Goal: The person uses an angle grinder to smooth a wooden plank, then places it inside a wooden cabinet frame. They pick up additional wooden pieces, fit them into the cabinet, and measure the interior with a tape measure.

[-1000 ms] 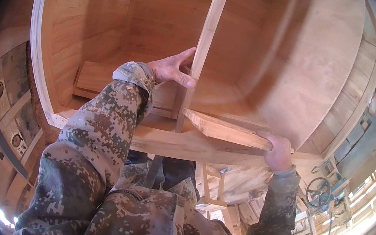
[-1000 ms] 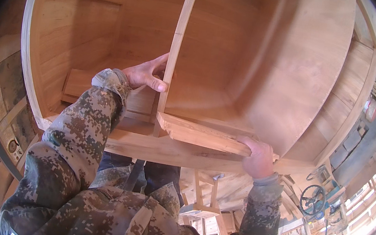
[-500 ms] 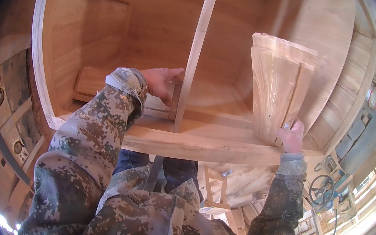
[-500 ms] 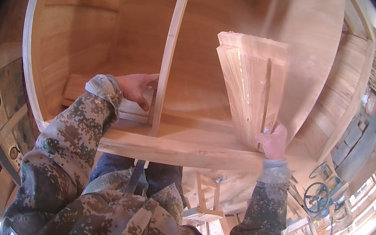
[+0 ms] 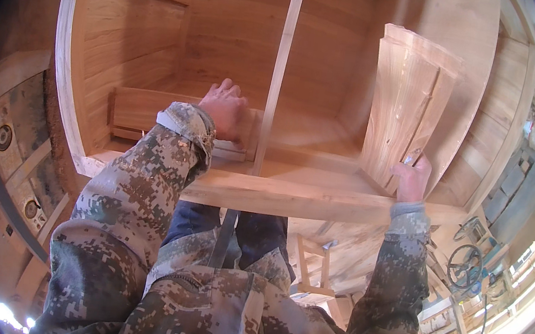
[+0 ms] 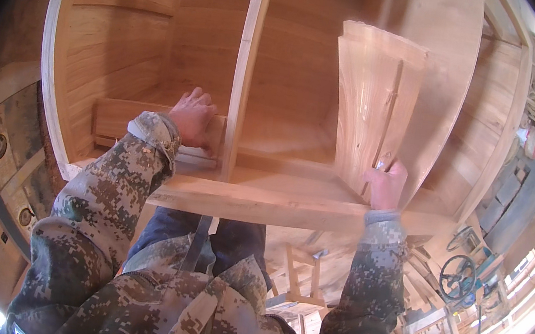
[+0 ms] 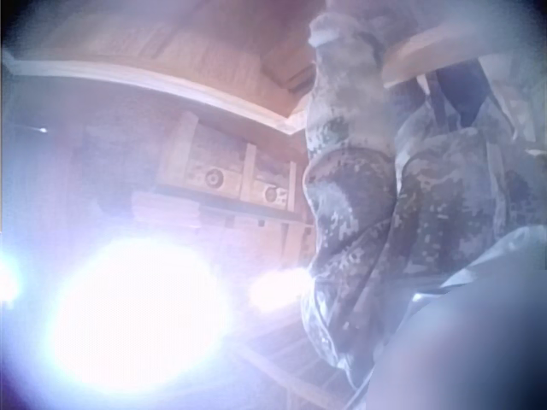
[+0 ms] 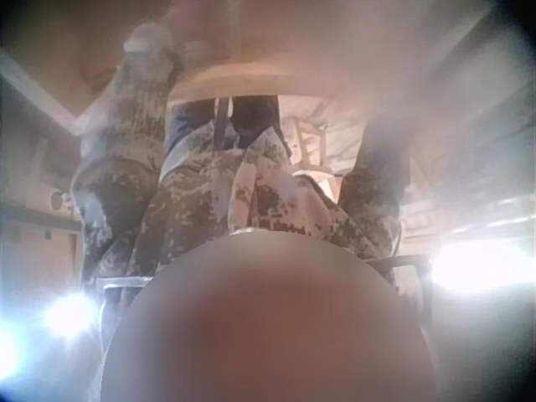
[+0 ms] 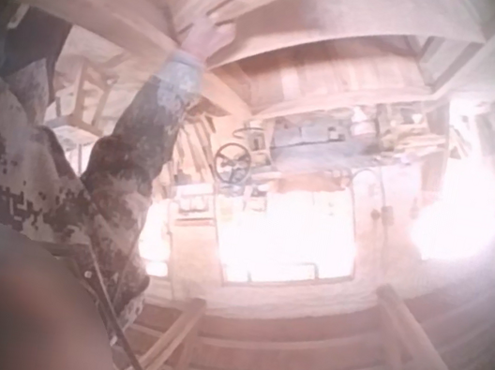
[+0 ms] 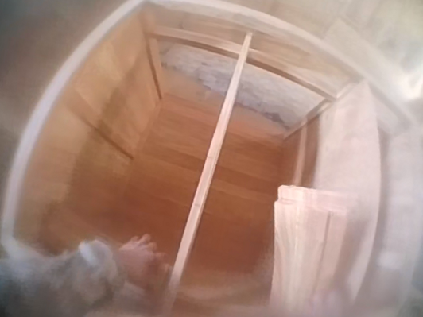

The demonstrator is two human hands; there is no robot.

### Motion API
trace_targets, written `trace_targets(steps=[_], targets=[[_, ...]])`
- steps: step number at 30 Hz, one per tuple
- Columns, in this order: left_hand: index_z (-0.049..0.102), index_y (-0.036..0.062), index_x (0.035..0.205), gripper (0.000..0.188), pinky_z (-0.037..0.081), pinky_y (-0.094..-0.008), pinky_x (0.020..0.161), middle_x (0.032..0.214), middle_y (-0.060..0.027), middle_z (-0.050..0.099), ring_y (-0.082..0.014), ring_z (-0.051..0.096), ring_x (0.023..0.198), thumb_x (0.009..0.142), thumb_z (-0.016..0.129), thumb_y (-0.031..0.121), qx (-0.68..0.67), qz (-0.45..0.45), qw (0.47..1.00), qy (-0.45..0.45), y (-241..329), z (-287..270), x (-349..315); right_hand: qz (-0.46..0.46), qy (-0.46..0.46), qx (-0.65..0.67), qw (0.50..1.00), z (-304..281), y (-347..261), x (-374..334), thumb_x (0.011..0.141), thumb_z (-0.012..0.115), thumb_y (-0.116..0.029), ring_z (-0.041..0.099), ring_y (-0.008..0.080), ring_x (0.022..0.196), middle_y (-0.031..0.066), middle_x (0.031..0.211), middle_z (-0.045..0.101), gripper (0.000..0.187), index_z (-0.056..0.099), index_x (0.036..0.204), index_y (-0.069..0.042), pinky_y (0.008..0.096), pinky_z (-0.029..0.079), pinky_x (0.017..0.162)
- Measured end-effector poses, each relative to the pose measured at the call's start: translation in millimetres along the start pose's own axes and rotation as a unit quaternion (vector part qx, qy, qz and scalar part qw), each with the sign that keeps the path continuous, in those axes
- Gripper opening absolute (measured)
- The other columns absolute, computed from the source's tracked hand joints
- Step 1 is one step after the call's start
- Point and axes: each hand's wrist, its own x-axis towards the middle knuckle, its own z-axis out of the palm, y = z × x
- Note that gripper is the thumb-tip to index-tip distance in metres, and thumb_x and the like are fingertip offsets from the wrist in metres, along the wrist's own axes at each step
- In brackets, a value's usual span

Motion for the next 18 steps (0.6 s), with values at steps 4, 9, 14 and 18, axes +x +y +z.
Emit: trace_targets(steps=[4,9,14,18], targets=[[0.062,0.0035,0.127,0.088,0.042,-0.0512,0.109,0.132,-0.0200,0.061,-0.0396,0.051,0.129,0.062,0.090,0.055,-0.046,-0.048,0.998,-0.010,-10.4,-6.2,-20.5,-0.002,-0.012,-0.047,0.999,-3.0,-1.4,-2.4,0.060,0.066,0.002,0.052,0.0108,0.064,-0.0021,0.071,0.056,0.017,0.059,0.075,-0.001,0.0301,0.044,0.055],[0.060,0.0061,0.127,0.083,0.042,-0.0522,0.109,0.130,-0.0177,0.063,-0.0403,0.056,0.126,0.065,0.090,0.052,-0.036,-0.063,0.997,0.019,-25.1,1.1,-34.8,0.005,0.025,-0.034,0.999,4.1,-6.5,-1.3,0.060,0.065,0.005,0.056,0.0161,0.067,0.0011,0.077,0.059,0.022,0.061,0.081,0.002,0.0327,0.047,0.060],[0.061,0.0062,0.121,0.078,0.044,-0.0509,0.104,0.121,-0.0166,0.063,-0.0389,0.056,0.121,0.063,0.090,0.048,-0.045,-0.070,0.994,0.063,-20.2,10.0,-42.6,0.012,0.074,0.266,0.961,28.4,-14.1,2.9,0.062,0.063,0.011,0.065,0.0253,0.095,0.0096,0.106,0.066,0.051,0.062,0.113,0.005,0.0350,0.053,0.081],[0.061,0.0069,0.122,0.079,0.044,-0.0510,0.105,0.121,-0.0160,0.063,-0.0382,0.056,0.122,0.063,0.091,0.050,-0.037,-0.075,0.995,0.059,-18.6,10.1,-44.3,0.029,0.094,0.332,0.938,49.4,-15.1,3.9,0.062,0.064,0.014,0.063,0.0292,0.111,0.0130,0.120,0.065,0.068,0.058,0.129,0.006,0.0373,0.051,0.096]])
